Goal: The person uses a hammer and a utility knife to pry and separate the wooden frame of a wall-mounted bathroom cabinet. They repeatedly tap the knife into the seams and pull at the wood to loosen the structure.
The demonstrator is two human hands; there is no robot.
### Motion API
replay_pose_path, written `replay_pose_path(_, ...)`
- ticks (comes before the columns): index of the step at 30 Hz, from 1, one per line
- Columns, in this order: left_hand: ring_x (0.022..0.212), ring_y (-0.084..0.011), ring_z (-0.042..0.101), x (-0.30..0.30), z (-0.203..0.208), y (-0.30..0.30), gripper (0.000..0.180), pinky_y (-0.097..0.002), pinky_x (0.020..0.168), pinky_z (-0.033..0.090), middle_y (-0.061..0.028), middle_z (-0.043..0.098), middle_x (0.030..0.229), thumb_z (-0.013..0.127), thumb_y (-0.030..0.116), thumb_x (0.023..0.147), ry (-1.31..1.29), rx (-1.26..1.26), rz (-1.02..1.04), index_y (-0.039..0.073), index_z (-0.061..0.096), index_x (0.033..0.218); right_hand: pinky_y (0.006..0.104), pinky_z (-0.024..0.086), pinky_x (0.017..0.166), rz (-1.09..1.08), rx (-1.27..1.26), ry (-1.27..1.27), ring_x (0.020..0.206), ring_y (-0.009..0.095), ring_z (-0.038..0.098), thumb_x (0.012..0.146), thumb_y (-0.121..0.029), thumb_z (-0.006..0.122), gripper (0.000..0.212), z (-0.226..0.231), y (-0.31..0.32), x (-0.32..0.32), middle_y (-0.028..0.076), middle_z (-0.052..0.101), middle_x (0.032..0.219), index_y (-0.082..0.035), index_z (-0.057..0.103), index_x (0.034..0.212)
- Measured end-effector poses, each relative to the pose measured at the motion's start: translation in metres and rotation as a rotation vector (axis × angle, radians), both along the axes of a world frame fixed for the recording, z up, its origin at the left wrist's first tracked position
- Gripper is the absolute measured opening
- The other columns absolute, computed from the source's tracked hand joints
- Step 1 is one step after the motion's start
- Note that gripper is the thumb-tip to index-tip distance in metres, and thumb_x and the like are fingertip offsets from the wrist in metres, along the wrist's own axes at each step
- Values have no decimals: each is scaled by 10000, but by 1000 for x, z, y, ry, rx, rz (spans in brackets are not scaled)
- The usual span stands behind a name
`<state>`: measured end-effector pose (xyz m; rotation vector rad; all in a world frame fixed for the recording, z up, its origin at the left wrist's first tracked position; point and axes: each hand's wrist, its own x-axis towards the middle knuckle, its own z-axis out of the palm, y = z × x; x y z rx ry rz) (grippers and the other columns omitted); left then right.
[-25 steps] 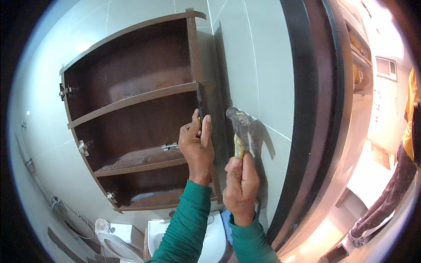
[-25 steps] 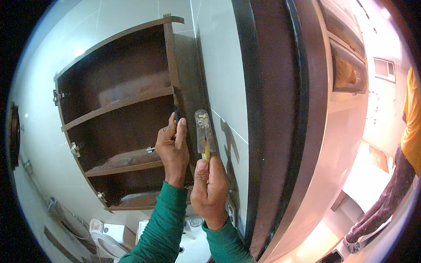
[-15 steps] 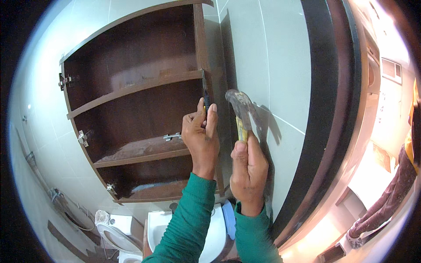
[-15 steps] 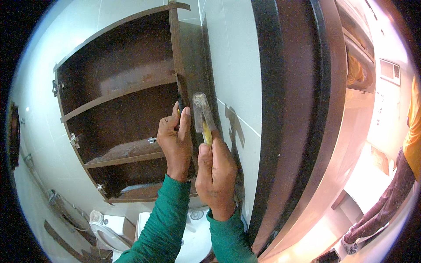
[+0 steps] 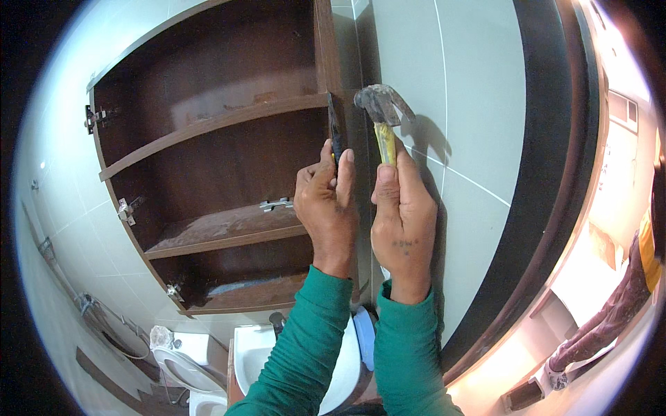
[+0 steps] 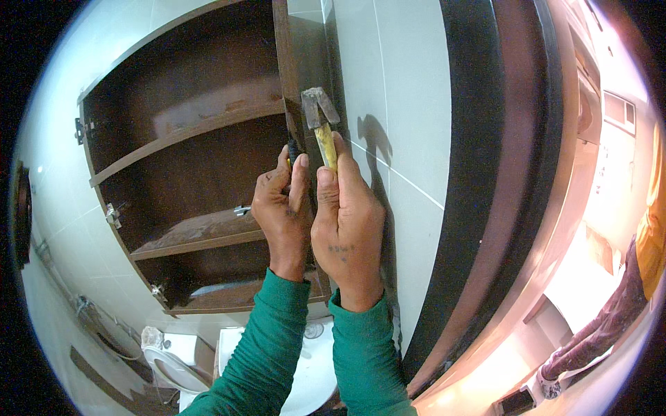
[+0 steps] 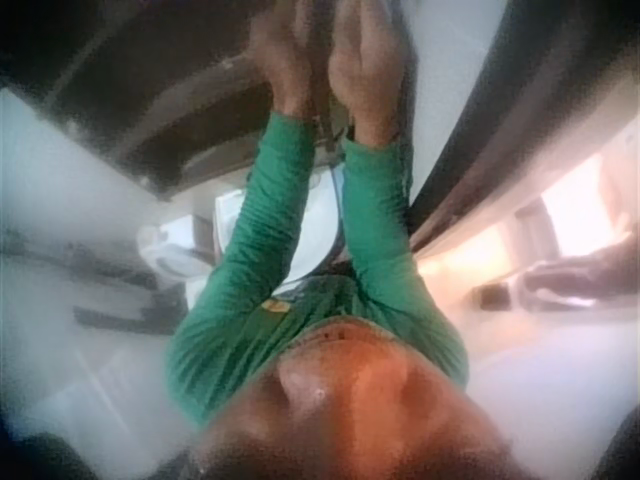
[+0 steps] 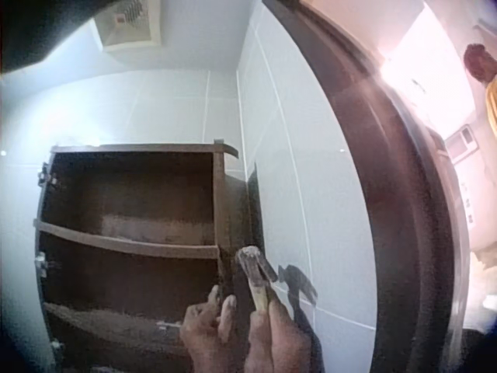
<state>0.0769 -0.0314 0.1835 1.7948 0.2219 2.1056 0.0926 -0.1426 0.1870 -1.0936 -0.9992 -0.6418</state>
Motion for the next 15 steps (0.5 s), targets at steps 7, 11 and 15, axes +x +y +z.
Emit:
replay_pose_path(7,781,-234,621,6,-4,-4,373,-372,694,525,-132,675,854,767,276,982,-12,-38,9,67,756,1290,457,562,964,25,-21,29,1215,444,681,1126,-209,484,411,3,-1,1,326,669,1293,8,546,1469)
replay_pose_path(11,794,-281,641,7,-5,-6,370,-401,697,527,-162,672,890,750,278,990,36,-20,103,78,743,1301,340,484,738,14,-55,47,878,210,557,1140,-294,478,420,0,4,7,118,576,954,-6,592,1425)
replay_pose_path(15,810,-287,643,6,-3,-6,379,-405,708,528,-163,681,905,755,264,985,26,-43,73,81,738,1317,267,426,597,140,-93,164,675,73,475,1147,-340,476,404,5,3,4,-11,519,766,-15,635,1326)
